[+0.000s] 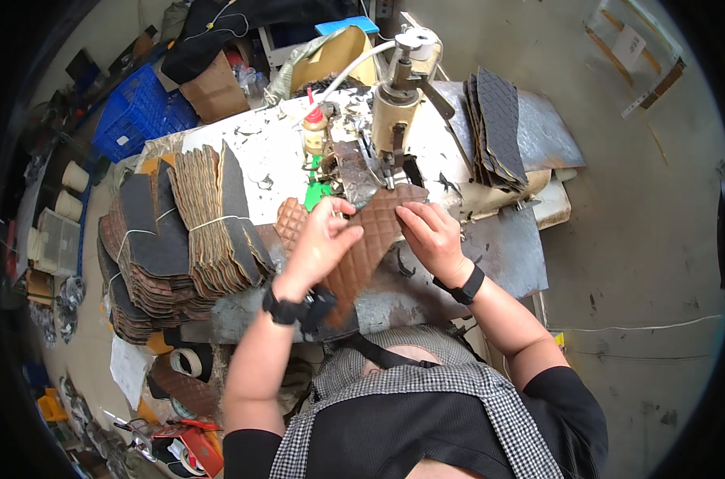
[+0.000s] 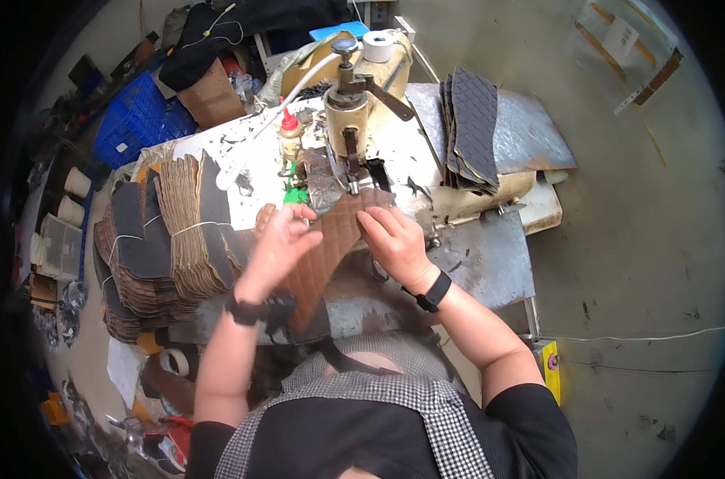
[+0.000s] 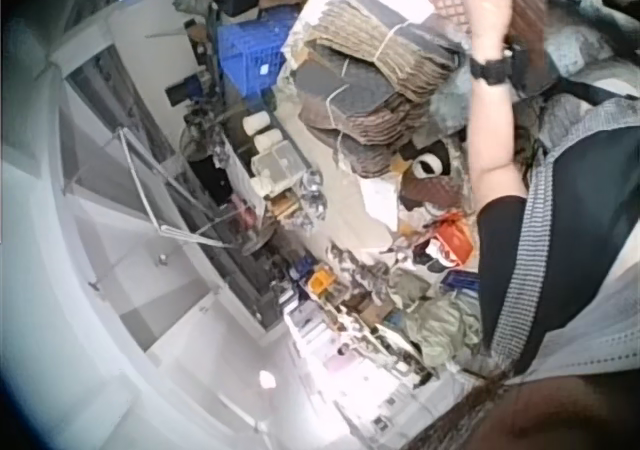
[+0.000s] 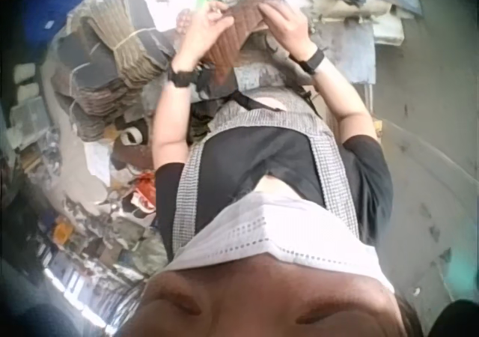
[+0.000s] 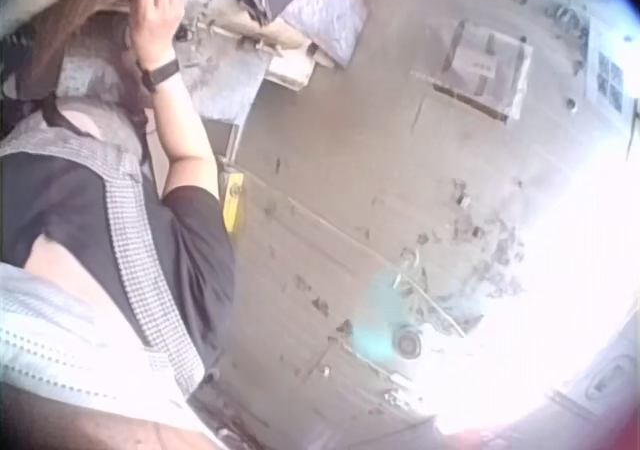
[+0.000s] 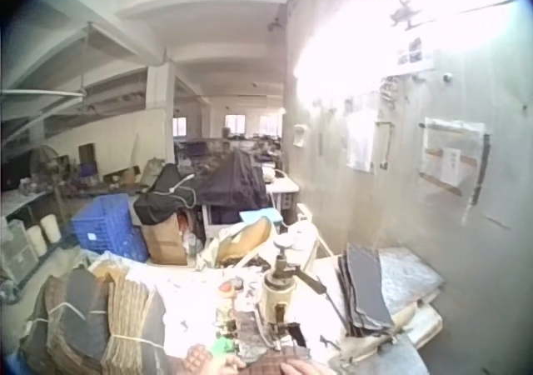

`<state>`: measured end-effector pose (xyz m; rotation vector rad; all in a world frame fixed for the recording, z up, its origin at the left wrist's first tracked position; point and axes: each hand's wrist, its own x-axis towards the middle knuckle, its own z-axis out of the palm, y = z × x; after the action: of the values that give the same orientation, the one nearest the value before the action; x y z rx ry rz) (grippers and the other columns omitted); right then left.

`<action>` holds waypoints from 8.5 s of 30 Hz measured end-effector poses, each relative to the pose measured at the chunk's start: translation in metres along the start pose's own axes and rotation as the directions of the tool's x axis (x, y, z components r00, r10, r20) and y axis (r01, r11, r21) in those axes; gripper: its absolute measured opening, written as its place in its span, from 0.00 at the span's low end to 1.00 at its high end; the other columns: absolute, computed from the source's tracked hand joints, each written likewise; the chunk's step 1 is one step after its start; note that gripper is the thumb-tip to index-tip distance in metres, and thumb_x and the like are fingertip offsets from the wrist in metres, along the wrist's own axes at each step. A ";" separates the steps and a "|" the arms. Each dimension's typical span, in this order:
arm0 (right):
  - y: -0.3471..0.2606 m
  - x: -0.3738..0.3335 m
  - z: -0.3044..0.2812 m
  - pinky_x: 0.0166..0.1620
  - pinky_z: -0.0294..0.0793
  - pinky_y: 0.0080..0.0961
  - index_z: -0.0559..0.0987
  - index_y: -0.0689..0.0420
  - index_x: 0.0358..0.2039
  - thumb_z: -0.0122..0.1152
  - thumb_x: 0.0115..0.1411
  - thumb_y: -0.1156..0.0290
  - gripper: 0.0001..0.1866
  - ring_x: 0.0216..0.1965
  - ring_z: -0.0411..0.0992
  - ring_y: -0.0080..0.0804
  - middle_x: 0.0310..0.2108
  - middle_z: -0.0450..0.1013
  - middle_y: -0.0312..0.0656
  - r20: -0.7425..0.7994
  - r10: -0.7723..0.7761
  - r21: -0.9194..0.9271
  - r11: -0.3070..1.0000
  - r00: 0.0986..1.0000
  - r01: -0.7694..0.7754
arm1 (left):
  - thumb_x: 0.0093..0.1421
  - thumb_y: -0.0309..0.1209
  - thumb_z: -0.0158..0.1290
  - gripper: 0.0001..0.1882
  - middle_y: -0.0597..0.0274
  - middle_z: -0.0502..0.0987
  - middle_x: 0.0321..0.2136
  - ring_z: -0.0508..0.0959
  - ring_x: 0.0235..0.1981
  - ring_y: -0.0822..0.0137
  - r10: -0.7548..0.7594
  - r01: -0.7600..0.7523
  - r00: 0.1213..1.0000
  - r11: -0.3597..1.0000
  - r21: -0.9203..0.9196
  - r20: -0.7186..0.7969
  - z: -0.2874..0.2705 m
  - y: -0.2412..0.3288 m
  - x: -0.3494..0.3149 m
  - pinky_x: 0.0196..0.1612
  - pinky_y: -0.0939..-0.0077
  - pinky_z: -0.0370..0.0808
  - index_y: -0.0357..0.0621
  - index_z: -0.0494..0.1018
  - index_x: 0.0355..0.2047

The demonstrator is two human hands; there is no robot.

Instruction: Organizing, unbagging, and aligning padded shoe components at an industrial stitching workstation.

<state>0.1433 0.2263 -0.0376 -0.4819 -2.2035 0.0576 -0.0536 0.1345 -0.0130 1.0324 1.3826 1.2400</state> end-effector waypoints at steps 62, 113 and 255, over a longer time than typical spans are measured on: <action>-0.029 0.010 -0.033 0.43 0.66 0.16 0.69 0.64 0.48 0.46 0.59 0.76 0.16 0.37 0.66 0.15 0.37 0.71 0.32 0.841 0.075 0.540 -0.039 0.536 -0.841 | 0.64 0.29 0.47 0.23 0.46 0.68 0.53 0.72 0.52 0.57 0.159 -0.145 0.987 0.790 -0.595 -0.030 0.024 0.015 -0.032 0.56 0.61 0.68 0.42 0.56 0.59; -0.104 0.047 -0.004 0.48 0.67 0.25 0.76 0.63 0.46 0.53 0.60 0.80 0.13 0.44 0.71 0.34 0.42 0.73 0.46 0.341 0.102 0.500 0.822 0.935 -0.272 | 0.65 0.29 0.46 0.18 0.49 0.75 0.44 0.74 0.44 0.64 0.426 0.344 -0.128 0.866 0.363 -0.895 -0.178 -0.083 -0.358 0.51 0.72 0.67 0.30 0.66 0.52; 0.005 0.005 0.027 0.32 0.75 0.27 0.77 0.63 0.37 0.60 0.43 0.78 0.17 0.31 0.73 0.36 0.37 0.75 0.44 0.093 0.003 0.139 0.990 0.996 -0.016 | 0.54 0.17 0.57 0.30 0.58 0.70 0.53 0.69 0.54 0.67 -0.219 0.204 0.976 0.885 -0.418 0.011 0.015 0.003 -0.044 0.57 0.72 0.66 0.35 0.62 0.57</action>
<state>0.1216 0.2365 -0.0520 -0.4192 -2.2690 0.2424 -0.0313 0.0943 -0.0045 0.5478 1.1511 1.3188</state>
